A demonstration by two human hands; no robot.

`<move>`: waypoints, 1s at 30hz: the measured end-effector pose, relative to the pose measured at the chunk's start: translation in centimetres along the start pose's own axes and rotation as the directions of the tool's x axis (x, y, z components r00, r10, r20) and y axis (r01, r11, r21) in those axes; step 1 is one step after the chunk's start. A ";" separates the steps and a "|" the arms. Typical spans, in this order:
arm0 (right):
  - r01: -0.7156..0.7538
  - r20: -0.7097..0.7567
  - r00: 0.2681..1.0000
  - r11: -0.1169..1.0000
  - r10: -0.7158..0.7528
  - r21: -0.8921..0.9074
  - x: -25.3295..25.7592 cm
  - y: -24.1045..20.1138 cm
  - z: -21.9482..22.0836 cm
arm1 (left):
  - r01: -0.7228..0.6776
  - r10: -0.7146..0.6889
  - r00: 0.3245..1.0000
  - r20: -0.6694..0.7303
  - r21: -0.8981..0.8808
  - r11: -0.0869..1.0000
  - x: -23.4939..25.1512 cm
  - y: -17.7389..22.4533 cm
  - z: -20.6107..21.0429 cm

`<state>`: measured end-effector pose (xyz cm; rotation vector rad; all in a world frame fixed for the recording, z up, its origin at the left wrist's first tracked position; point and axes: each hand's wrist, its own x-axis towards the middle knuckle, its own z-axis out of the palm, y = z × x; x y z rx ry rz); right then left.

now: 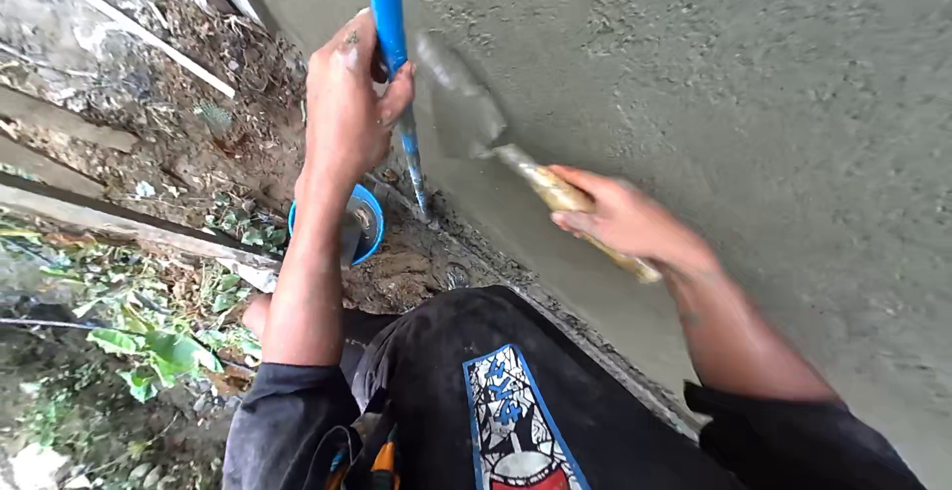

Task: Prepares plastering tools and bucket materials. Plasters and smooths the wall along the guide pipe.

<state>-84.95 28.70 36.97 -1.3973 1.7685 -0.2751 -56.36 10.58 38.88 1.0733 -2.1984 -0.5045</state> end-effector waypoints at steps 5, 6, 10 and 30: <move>0.063 0.194 0.978 0.995 -0.077 0.077 11.7 -2.0 2.8 | -0.026 0.028 0.999 -0.027 0.056 0.998 -0.1 0.0 0.1; 0.056 0.214 0.974 0.993 -0.077 0.103 13.5 -2.6 3.3 | -0.021 0.022 1.000 -0.021 0.071 0.997 -0.1 0.2 0.0; 0.015 0.276 0.959 0.986 -0.061 0.166 18.9 -4.3 5.2 | -0.002 0.003 1.000 -0.010 0.101 0.995 -0.1 0.8 -0.4; 0.045 0.101 0.991 0.939 -0.084 0.342 12.7 -6.1 1.3 | -0.020 0.023 0.999 -0.037 0.062 0.998 -0.1 0.2 -0.1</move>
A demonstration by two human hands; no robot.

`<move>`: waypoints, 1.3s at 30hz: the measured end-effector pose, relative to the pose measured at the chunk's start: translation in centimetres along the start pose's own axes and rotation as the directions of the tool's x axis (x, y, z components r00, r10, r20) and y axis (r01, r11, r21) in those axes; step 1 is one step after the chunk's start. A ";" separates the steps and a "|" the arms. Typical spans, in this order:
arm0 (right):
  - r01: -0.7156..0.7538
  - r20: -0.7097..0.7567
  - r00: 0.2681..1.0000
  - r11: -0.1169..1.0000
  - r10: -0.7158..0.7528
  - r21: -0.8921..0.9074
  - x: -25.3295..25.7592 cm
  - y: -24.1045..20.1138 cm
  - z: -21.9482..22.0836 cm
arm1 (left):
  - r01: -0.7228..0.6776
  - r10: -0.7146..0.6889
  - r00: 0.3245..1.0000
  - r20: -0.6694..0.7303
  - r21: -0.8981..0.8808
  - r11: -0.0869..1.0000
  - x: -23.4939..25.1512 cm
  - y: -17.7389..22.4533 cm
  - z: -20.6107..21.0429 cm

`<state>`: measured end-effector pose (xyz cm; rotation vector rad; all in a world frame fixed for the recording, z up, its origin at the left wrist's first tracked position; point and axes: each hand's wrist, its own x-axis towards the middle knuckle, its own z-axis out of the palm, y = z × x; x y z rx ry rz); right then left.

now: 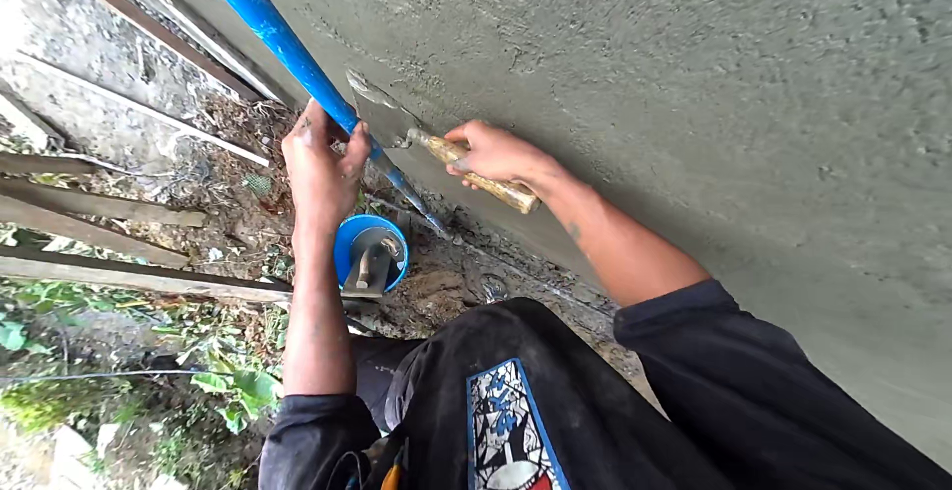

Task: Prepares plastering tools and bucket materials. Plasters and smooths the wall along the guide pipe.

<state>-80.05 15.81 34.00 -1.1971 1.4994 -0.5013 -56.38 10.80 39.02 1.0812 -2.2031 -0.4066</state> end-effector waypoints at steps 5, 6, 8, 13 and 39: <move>0.050 -0.021 0.999 0.999 -0.050 0.003 -4.0 -1.2 -1.2 | 0.005 -0.005 1.000 0.005 0.004 1.000 0.1 0.1 0.1; 0.060 -0.031 0.998 0.998 -0.060 0.001 -5.0 -1.4 -1.5 | 0.003 -0.003 1.000 0.001 0.003 1.000 0.1 0.1 0.2; 0.107 -0.057 0.993 0.994 -0.106 0.004 -7.3 -1.3 -1.9 | -0.004 0.004 1.000 -0.005 -0.002 1.000 0.1 0.1 0.2; 0.115 -0.069 0.991 0.992 -0.118 -0.047 -10.8 0.1 -2.5 | -0.019 0.019 1.000 0.010 -0.001 1.000 -0.2 -0.1 -0.1; 0.066 0.043 0.996 0.988 -0.073 0.138 5.8 -1.4 0.9 | 0.016 -0.016 1.000 -0.016 0.005 1.000 0.0 0.5 0.4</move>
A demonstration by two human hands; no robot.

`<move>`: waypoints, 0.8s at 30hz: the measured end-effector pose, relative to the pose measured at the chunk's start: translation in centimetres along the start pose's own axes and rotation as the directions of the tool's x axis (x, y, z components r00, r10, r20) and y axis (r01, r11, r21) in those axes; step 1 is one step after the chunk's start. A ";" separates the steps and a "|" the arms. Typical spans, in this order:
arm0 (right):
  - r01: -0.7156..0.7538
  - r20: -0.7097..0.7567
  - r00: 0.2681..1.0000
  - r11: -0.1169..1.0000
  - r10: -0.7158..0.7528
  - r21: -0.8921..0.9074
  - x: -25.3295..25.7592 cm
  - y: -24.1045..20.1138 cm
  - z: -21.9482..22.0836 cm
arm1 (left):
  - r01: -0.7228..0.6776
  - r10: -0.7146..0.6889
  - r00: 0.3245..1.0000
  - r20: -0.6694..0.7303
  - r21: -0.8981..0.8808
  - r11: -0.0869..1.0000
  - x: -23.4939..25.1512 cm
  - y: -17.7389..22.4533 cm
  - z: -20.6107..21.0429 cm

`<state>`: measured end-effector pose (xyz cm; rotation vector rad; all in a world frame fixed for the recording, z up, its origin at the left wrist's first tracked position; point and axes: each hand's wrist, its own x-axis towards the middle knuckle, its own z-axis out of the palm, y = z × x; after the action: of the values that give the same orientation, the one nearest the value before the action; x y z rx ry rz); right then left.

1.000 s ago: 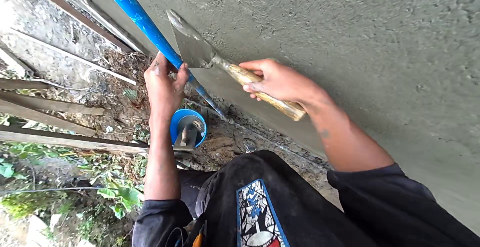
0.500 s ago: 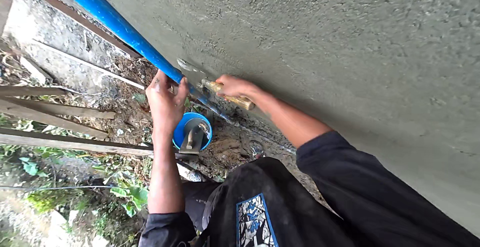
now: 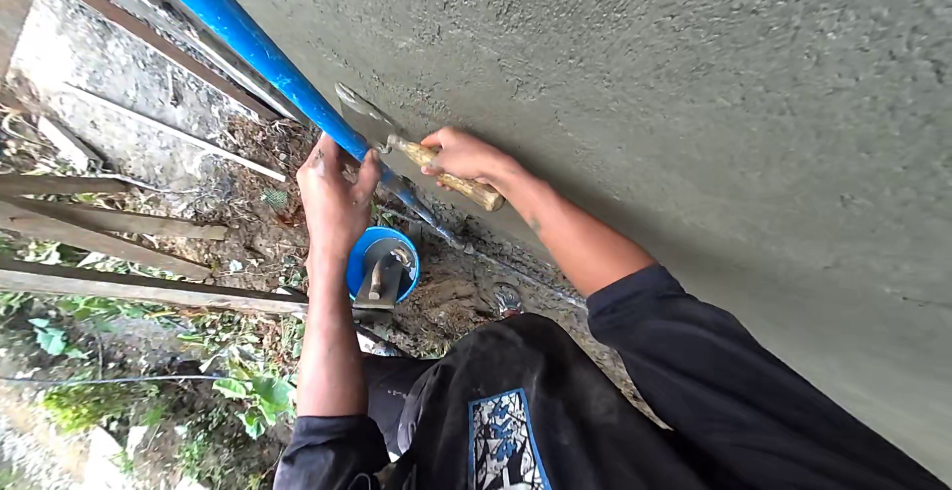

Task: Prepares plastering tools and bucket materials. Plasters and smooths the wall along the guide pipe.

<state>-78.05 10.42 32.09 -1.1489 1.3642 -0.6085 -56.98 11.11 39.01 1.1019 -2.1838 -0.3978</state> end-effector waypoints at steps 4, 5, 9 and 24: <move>0.090 -0.026 0.996 0.996 -0.090 -0.007 -4.3 -0.7 -0.8 | -0.008 0.008 1.000 -0.003 0.004 1.000 -0.1 0.1 0.0; 0.118 -0.038 0.992 0.993 -0.119 -0.026 -5.6 -0.6 -1.1 | -0.003 0.003 1.000 -0.001 0.000 1.000 -0.1 0.1 0.0; 0.185 -0.107 0.975 0.977 -0.197 -0.109 -13.0 -0.6 -2.6 | -0.012 0.013 1.000 0.006 -0.047 0.999 0.1 0.0 0.2; 0.063 -0.242 0.968 0.997 -0.072 -0.047 -34.7 6.8 -4.1 | -0.075 -0.016 0.963 -0.270 -0.323 0.944 -0.2 -1.1 5.3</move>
<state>-89.98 42.53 41.73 -1.1847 1.5552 -0.7963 -59.77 10.49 34.42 0.8786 -1.8113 -0.5445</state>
